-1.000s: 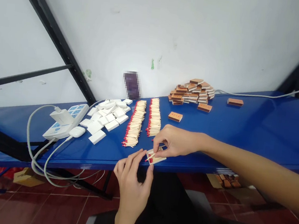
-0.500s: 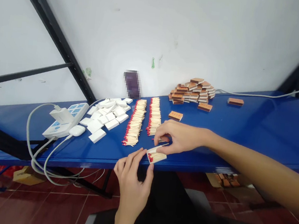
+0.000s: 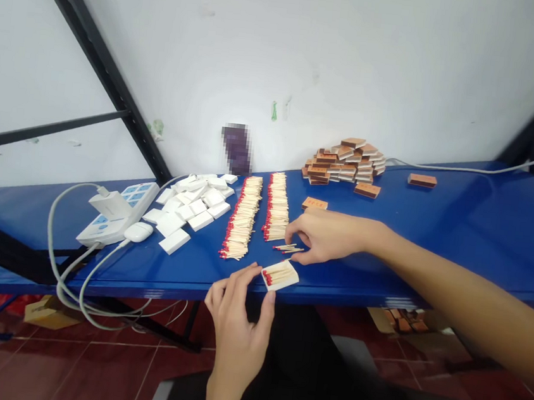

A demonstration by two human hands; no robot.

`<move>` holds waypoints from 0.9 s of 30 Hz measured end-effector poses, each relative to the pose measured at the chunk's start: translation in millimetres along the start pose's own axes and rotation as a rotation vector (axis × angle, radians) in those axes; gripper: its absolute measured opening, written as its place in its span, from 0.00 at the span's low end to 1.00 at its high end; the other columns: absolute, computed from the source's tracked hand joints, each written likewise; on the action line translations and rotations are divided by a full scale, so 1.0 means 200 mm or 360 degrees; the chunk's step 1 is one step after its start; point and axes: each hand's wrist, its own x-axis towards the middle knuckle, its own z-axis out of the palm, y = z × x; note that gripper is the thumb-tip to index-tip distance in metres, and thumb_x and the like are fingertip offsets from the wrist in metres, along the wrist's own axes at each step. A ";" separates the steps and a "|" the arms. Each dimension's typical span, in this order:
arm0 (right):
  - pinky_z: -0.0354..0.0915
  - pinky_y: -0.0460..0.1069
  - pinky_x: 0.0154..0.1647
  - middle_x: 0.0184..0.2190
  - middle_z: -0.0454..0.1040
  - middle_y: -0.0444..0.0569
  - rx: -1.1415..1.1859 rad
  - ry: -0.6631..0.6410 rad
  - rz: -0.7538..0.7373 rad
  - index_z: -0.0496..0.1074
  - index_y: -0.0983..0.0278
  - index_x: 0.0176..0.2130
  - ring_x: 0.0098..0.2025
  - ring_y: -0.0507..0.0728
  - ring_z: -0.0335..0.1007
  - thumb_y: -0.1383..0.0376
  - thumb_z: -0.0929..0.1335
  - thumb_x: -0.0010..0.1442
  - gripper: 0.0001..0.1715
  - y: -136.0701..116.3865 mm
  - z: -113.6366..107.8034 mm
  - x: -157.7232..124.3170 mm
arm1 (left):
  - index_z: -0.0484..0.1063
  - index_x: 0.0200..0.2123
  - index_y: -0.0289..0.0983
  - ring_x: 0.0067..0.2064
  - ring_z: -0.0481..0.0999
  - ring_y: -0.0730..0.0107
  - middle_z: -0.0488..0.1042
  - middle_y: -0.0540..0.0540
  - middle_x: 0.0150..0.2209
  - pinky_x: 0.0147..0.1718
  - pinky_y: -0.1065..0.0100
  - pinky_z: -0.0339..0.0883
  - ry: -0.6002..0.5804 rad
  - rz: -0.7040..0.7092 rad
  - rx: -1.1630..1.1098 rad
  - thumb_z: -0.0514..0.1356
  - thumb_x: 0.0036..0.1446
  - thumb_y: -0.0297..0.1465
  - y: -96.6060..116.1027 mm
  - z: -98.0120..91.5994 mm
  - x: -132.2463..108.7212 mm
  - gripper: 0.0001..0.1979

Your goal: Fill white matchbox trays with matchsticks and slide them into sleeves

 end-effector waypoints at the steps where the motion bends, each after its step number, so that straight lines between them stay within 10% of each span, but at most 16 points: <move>1: 0.54 0.46 0.27 0.24 0.75 0.44 0.0012 -0.0019 0.0000 0.79 0.65 0.39 0.23 0.51 0.64 0.59 0.72 0.55 0.13 0.00 0.00 0.00 | 0.67 0.56 0.45 0.51 0.68 0.52 0.75 0.45 0.55 0.53 0.50 0.55 0.0002 -0.0005 0.0004 0.56 0.70 0.35 0.00 0.00 0.00 0.13; 27: 0.57 0.45 0.27 0.23 0.71 0.41 0.0352 -0.0026 -0.0039 0.75 0.66 0.34 0.23 0.49 0.63 0.68 0.68 0.58 0.04 0.02 0.01 0.01 | 0.68 0.56 0.47 0.52 0.68 0.52 0.74 0.47 0.56 0.54 0.51 0.54 -0.0031 0.0029 0.0020 0.59 0.68 0.33 -0.01 0.00 0.00 0.14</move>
